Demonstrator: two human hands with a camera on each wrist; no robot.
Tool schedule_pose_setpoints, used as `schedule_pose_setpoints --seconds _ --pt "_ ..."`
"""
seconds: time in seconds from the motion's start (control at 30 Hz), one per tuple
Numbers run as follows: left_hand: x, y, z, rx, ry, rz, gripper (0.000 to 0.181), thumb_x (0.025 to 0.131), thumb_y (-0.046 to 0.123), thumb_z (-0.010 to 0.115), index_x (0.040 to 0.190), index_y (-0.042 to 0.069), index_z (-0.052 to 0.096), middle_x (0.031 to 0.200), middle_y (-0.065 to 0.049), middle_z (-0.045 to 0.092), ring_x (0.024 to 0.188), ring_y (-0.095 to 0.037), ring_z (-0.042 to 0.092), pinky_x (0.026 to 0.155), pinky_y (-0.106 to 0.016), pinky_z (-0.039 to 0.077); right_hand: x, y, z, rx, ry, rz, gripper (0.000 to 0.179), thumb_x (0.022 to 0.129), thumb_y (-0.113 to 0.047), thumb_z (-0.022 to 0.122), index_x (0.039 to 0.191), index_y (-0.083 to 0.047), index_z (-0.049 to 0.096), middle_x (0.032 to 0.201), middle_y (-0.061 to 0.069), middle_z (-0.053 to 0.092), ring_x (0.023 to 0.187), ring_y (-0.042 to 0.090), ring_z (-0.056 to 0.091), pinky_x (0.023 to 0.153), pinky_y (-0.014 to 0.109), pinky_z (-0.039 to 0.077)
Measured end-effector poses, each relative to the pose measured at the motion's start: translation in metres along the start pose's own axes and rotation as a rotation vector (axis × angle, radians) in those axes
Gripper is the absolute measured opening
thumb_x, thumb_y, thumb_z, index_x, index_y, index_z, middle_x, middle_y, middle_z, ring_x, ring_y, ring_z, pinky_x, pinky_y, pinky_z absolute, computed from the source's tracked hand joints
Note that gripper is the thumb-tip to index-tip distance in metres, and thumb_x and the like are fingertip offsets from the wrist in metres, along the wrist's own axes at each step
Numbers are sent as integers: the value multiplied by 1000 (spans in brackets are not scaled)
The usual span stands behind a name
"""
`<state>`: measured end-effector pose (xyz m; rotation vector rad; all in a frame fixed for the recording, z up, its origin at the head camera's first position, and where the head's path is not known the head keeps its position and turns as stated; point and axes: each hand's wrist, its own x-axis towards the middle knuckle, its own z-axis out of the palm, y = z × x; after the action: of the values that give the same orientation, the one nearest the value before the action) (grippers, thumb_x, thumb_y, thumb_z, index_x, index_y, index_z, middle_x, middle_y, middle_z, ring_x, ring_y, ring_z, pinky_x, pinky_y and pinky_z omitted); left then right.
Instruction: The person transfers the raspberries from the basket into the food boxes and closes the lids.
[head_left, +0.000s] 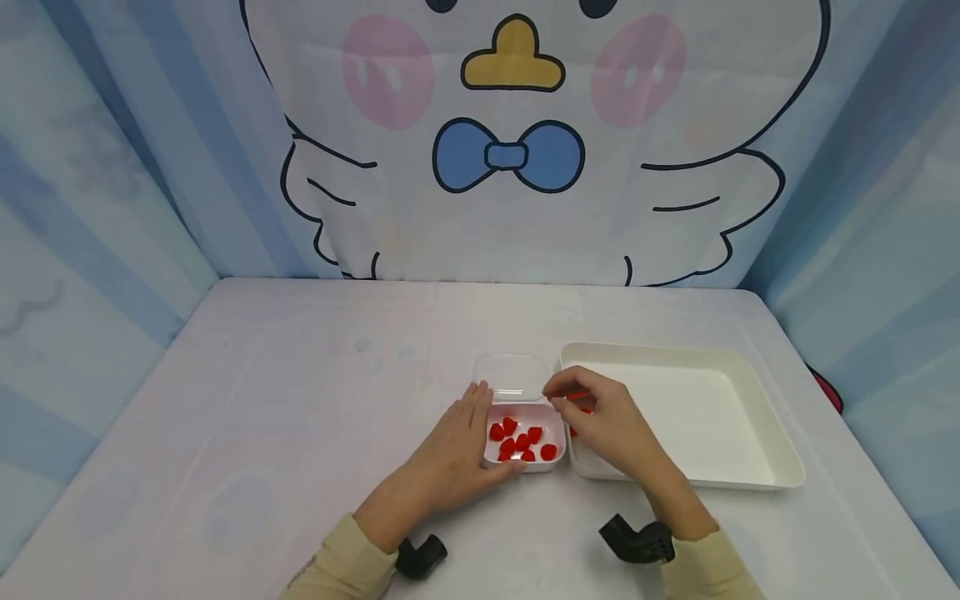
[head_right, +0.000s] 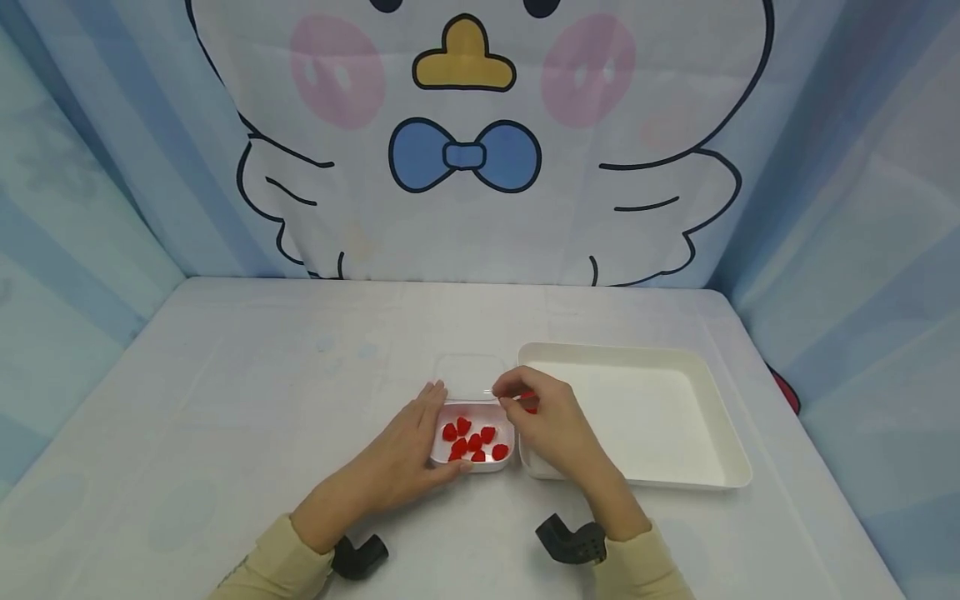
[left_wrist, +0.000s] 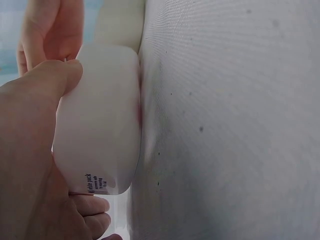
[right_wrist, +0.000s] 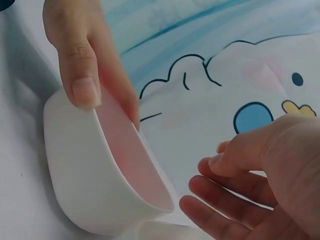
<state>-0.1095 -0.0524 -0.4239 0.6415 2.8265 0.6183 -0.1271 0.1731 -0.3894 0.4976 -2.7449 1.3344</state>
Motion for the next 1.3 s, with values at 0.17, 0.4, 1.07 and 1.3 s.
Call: schedule_pose_setpoints --seconds 0.17,0.4,1.07,1.3 --pt "0 0 -1 -9 -10 -12 104 86 64 61 158 4 15 166 -13 19 154 -30 17 124 -47 24 1 4 -10 -11 30 23 17 94 -7 65 109 -13 68 107 2 71 97 16 66 86 25 58" --pt "-1 -1 -1 2 -10 -20 104 86 64 62 158 5 14 165 -13 20 154 -30 17 123 -46 24 2 8 -19 -37 50 80 18 94 -10 64 112 -14 66 110 3 70 100 18 66 85 20 57" --pt "0 -2 2 2 -4 -18 104 86 64 61 158 5 15 166 -12 19 154 -29 17 123 -46 25 1 23 -34 -80 76 162 19 95 -11 64 114 -10 65 113 8 70 105 23 66 93 43 58" --pt "1 -1 3 14 6 -11 104 86 65 61 158 5 15 166 -12 19 154 -29 18 123 -46 26 1 32 -39 -71 55 183 18 95 -10 64 113 -9 65 112 9 71 104 24 66 91 38 58"
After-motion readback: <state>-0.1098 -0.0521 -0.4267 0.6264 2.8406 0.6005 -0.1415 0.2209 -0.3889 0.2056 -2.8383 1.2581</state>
